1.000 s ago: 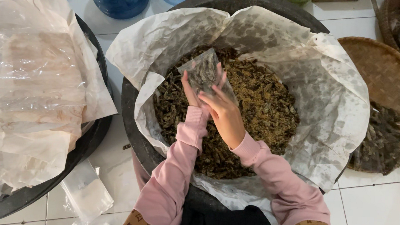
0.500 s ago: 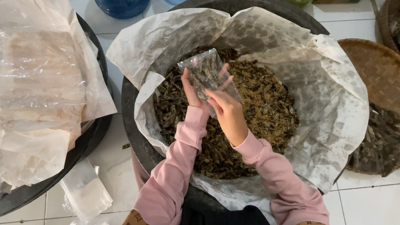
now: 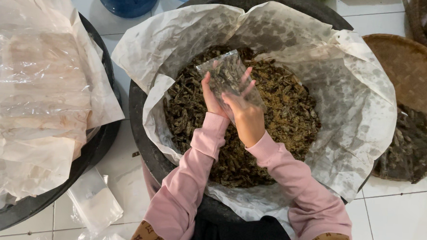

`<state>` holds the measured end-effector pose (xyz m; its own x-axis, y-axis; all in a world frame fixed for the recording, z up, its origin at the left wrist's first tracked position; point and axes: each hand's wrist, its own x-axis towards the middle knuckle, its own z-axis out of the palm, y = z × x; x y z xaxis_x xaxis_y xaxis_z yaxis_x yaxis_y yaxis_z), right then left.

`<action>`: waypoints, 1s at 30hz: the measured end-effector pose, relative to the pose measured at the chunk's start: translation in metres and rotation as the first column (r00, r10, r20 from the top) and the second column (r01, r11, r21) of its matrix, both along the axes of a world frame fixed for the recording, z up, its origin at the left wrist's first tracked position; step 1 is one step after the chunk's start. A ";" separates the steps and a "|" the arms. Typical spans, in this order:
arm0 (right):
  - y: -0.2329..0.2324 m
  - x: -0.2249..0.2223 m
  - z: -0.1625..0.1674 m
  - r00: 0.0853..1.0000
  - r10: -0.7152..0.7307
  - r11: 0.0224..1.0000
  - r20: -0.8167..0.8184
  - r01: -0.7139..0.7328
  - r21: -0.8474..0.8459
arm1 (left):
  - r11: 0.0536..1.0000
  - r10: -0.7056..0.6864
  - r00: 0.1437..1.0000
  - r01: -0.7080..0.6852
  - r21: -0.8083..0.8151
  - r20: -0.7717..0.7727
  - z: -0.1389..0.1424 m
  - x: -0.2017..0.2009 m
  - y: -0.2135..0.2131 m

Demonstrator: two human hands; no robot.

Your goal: The person sits on a low stool in front of a large basin lined with paper, filled with dried fish mixed with fine crumbs. They open a small clear plastic bag, repeatedly grab pinches of dried fish from the basin and place them into the bag, then press and seal the filled bag closed.

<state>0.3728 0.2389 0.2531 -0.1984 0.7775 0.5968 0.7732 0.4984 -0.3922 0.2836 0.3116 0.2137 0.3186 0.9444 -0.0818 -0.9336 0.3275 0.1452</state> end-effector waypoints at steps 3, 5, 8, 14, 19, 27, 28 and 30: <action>0.005 -0.001 -0.003 0.995 -0.044 0.996 -0.085 0.037 -0.078 | 0.999 -0.022 0.997 0.019 0.032 0.075 -0.007 0.002 0.004; 0.005 0.001 -0.005 0.981 -0.087 0.978 -0.176 0.051 -0.204 | 0.999 -0.002 1.000 0.003 0.041 -0.026 -0.015 0.004 0.003; 0.009 0.003 -0.007 0.961 -0.075 0.971 -0.265 0.010 -0.239 | 0.999 -0.034 0.997 0.031 0.044 0.067 -0.024 0.004 0.006; 0.013 0.007 -0.008 0.926 -0.001 0.918 -0.378 -0.149 -0.368 | 0.994 -0.056 0.994 0.046 0.097 0.093 -0.034 0.000 0.012; 0.011 0.005 -0.011 0.902 0.017 0.958 -0.431 -0.138 -0.250 | 0.995 -0.076 0.993 0.070 0.074 0.088 -0.037 0.000 0.014; 0.013 0.006 -0.015 0.949 -0.067 0.978 -0.308 0.001 -0.209 | 0.979 -0.131 0.969 0.093 0.179 0.211 -0.037 0.005 0.004; 0.013 0.007 -0.015 0.961 -0.074 0.985 -0.266 0.029 -0.171 | 0.987 -0.103 0.975 0.075 0.145 0.195 -0.036 0.007 0.002; 0.013 0.008 -0.016 0.971 -0.093 0.986 -0.220 0.060 -0.153 | 0.991 -0.081 0.980 0.060 0.118 0.180 -0.035 0.012 0.000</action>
